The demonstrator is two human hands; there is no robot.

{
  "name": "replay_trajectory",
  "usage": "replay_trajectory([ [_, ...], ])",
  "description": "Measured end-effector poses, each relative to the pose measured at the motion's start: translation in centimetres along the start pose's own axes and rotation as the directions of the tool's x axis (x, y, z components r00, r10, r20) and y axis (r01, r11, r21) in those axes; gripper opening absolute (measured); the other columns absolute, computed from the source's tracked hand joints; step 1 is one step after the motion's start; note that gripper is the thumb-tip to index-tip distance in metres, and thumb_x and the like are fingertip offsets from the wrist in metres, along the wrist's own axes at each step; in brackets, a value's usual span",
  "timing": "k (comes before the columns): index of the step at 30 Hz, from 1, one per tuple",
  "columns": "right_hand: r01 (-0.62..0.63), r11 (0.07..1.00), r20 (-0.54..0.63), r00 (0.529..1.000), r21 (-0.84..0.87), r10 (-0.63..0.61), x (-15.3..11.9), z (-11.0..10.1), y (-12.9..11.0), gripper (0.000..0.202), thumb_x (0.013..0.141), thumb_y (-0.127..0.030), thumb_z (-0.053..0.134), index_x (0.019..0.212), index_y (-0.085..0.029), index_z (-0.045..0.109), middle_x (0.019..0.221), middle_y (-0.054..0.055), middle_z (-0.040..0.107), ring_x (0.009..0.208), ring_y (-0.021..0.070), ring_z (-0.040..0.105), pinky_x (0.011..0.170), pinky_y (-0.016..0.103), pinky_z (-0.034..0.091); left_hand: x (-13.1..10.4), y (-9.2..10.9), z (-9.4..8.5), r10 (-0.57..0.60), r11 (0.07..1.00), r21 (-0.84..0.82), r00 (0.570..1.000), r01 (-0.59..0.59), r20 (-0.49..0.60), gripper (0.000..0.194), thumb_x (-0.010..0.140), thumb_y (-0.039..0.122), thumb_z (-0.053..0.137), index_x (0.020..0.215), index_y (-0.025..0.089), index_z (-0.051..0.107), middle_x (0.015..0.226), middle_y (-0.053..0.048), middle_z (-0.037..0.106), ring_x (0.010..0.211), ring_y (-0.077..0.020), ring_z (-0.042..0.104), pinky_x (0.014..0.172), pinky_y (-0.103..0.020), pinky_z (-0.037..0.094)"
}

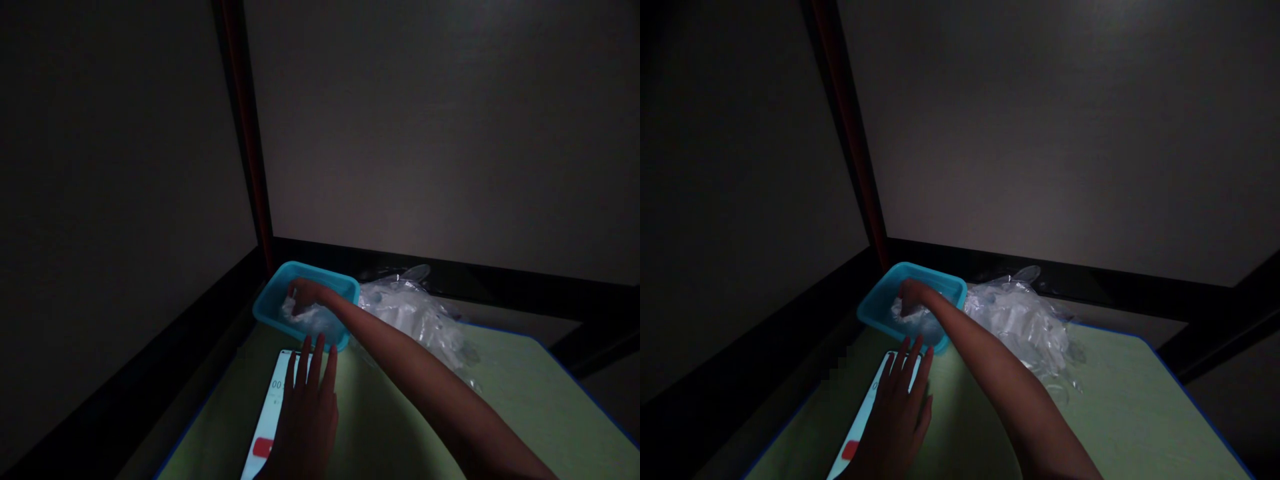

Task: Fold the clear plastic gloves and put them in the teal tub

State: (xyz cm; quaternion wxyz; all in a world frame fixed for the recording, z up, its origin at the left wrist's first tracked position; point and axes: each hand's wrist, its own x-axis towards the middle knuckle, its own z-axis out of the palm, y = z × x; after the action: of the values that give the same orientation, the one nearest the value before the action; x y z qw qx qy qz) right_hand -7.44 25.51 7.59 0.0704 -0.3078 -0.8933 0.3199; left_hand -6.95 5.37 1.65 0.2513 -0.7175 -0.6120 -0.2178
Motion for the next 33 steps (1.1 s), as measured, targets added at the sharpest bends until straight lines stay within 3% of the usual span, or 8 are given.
replay_trajectory([
  [3,-0.074,0.994,0.092,0.992,-0.081,0.082,-0.2,0.3,-0.6,0.03,0.088,-0.031,0.053,0.113,-0.015,0.053,0.113,0.007,0.056,0.095,0.0211,0.058,0.078,0.04,0.05,0.0,-0.1,-0.1,-0.002,1.0,-0.001,1.0,0.002,0.001,0.056,0.079,0.008,0.038,0.134,0.012,0.034,0.136,-0.015,0.044,0.124,-0.033,0.04,0.093,-0.047,0.04],
  [7,-0.093,0.984,0.103,0.989,-0.149,0.109,-0.6,0.1,-1.3,0.029,0.088,-0.031,0.053,0.113,-0.016,0.053,0.113,0.007,0.056,0.095,0.0211,0.058,0.079,0.04,0.049,-0.2,0.0,-0.1,-0.013,1.0,-0.009,1.0,0.013,0.008,0.056,0.078,0.008,0.038,0.134,0.012,0.035,0.135,-0.015,0.045,0.124,-0.0335,0.039,0.092,-0.047,0.041],
  [18,-0.101,0.966,-0.029,0.995,-0.237,0.096,-0.8,-0.8,-1.4,0.03,0.088,-0.03,0.053,0.114,-0.016,0.052,0.115,0.008,0.055,0.096,0.0206,0.057,0.08,0.04,0.049,-0.2,0.1,0.0,-0.022,0.998,-0.054,0.998,0.026,0.056,0.059,0.078,0.007,0.04,0.136,0.012,0.03,0.138,-0.015,0.041,0.127,-0.0337,0.035,0.094,-0.049,0.039],
  [26,-0.053,0.985,-0.009,0.999,-0.165,0.052,-0.8,-0.3,-1.5,0.03,0.088,-0.03,0.053,0.114,-0.016,0.052,0.114,0.007,0.055,0.095,0.0205,0.058,0.079,0.04,0.05,-0.2,0.1,0.0,-0.026,0.998,-0.061,0.997,0.03,0.077,0.059,0.079,0.005,0.039,0.137,0.013,0.03,0.14,-0.015,0.038,0.129,-0.0335,0.032,0.095,-0.05,0.039],
  [30,-0.007,0.995,-0.045,0.999,-0.099,0.002,-1.6,-1.5,-1.9,0.029,0.088,-0.031,0.052,0.114,-0.016,0.053,0.113,0.008,0.055,0.094,0.0198,0.058,0.078,0.04,0.05,-0.2,0.0,0.0,-0.017,0.997,-0.076,0.997,0.023,0.081,0.061,0.079,0.003,0.039,0.138,0.013,0.028,0.142,-0.017,0.033,0.131,-0.0336,0.028,0.096,-0.051,0.038],
  [33,0.037,0.998,-0.126,0.991,-0.041,-0.042,-3.3,-2.9,-2.4,0.019,0.086,-0.023,0.055,0.103,-0.014,0.057,0.1,0.005,0.061,0.086,0.0169,0.06,0.076,0.036,0.05,0.0,0.0,-0.2,-0.011,0.997,-0.081,0.995,0.019,0.097,0.062,0.078,0.003,0.042,0.137,0.014,0.03,0.142,-0.018,0.033,0.13,-0.0351,0.029,0.096,-0.052,0.038],
])
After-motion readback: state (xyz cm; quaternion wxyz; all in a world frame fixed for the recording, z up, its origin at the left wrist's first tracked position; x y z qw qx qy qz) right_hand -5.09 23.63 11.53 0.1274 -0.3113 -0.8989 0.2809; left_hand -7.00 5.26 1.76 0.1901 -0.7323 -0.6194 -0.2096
